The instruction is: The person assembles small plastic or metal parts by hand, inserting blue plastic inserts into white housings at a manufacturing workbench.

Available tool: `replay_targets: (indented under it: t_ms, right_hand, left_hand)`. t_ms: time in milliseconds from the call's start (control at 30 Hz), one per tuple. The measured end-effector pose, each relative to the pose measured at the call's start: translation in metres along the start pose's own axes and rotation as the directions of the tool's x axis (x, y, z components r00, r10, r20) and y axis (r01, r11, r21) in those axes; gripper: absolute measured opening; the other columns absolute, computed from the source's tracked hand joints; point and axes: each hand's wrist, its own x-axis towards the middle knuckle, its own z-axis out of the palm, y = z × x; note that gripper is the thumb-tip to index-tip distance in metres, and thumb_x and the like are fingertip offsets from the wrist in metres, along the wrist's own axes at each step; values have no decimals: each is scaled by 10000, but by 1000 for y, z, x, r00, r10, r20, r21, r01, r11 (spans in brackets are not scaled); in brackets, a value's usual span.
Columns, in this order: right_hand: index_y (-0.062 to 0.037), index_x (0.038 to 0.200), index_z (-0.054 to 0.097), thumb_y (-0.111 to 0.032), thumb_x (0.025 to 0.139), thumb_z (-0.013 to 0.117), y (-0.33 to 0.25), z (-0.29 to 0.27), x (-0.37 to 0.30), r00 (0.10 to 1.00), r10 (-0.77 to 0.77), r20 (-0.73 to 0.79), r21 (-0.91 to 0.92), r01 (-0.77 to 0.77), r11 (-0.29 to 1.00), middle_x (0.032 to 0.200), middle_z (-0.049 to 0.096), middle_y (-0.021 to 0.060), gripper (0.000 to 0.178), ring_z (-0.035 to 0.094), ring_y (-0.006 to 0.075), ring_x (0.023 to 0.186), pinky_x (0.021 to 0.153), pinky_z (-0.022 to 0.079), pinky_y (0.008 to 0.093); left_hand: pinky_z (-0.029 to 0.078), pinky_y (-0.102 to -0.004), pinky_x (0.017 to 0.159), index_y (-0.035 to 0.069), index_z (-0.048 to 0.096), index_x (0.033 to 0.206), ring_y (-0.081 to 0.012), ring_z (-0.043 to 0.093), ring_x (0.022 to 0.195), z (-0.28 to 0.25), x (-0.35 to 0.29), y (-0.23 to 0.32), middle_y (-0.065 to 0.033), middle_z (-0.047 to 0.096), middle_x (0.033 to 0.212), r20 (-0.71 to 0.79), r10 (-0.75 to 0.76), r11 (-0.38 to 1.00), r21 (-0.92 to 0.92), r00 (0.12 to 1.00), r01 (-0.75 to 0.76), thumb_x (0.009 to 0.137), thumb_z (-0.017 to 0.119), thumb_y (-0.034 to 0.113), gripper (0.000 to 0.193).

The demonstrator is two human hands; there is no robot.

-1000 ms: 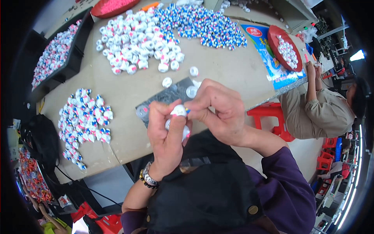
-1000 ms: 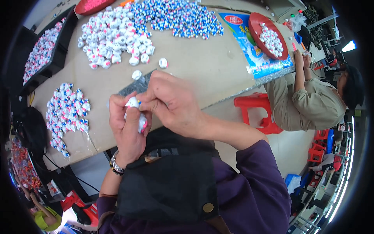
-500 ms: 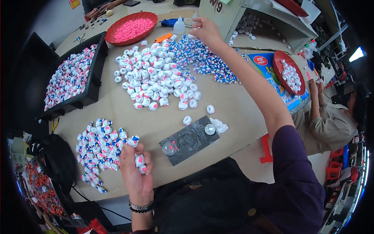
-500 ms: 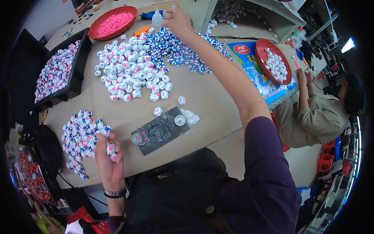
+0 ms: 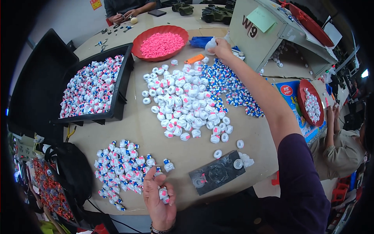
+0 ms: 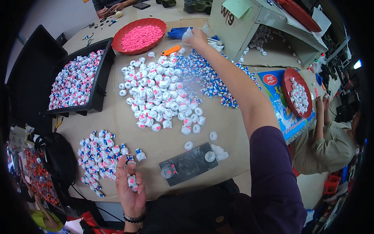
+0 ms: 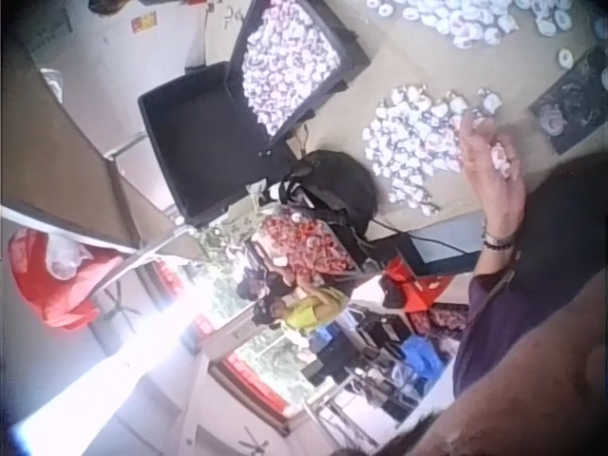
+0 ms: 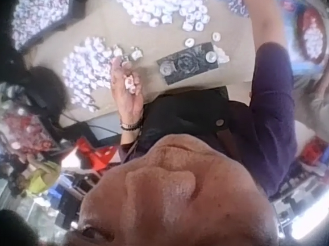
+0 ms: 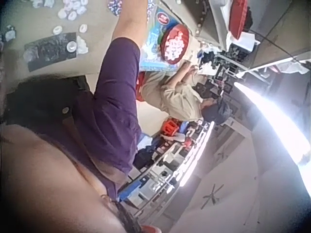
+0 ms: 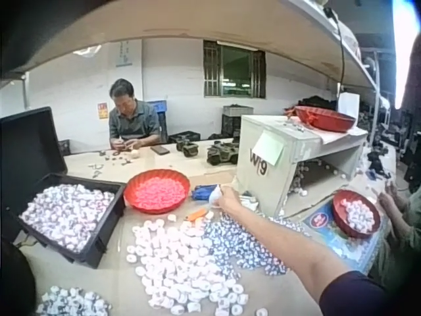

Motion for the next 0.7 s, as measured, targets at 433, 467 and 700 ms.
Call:
replay_targets:
  t_ms: [433, 467, 700]
  right_hand:
    - [-78, 1357, 467, -85, 967, 494, -56, -127, -237, 951, -237, 197, 524, 102, 845, 1226, 548, 65, 391, 586, 168, 1022, 861, 527, 318]
    - [-76, 1367, 455, -52, 940, 521, -48, -135, -257, 930, -256, 265, 535, 79, 841, 1240, 534, 51, 433, 567, 153, 1035, 858, 522, 316]
    - [-39, 1228, 526, 74, 793, 650, 3, -156, -355, 922, -294, 253, 260, 228, 938, 1177, 528, 32, 466, 539, 139, 1052, 891, 470, 269]
  left_hand:
    - [424, -219, 553, -4, 484, 1261, -214, 496, 893, -14, -14, 12, -188, 540, 1135, 229, -177, 903, -349, 957, 250, 883, 505, -7, 379]
    - [427, -227, 573, -9, 463, 1299, -215, 476, 915, -15, -15, 12, -196, 523, 1161, 275, -143, 887, -391, 951, 247, 859, 496, -45, 442]
    - [357, -211, 448, -25, 397, 1355, -155, 412, 777, -9, -31, 9, -156, 527, 1134, 335, -133, 917, -316, 933, 244, 981, 469, 126, 409]
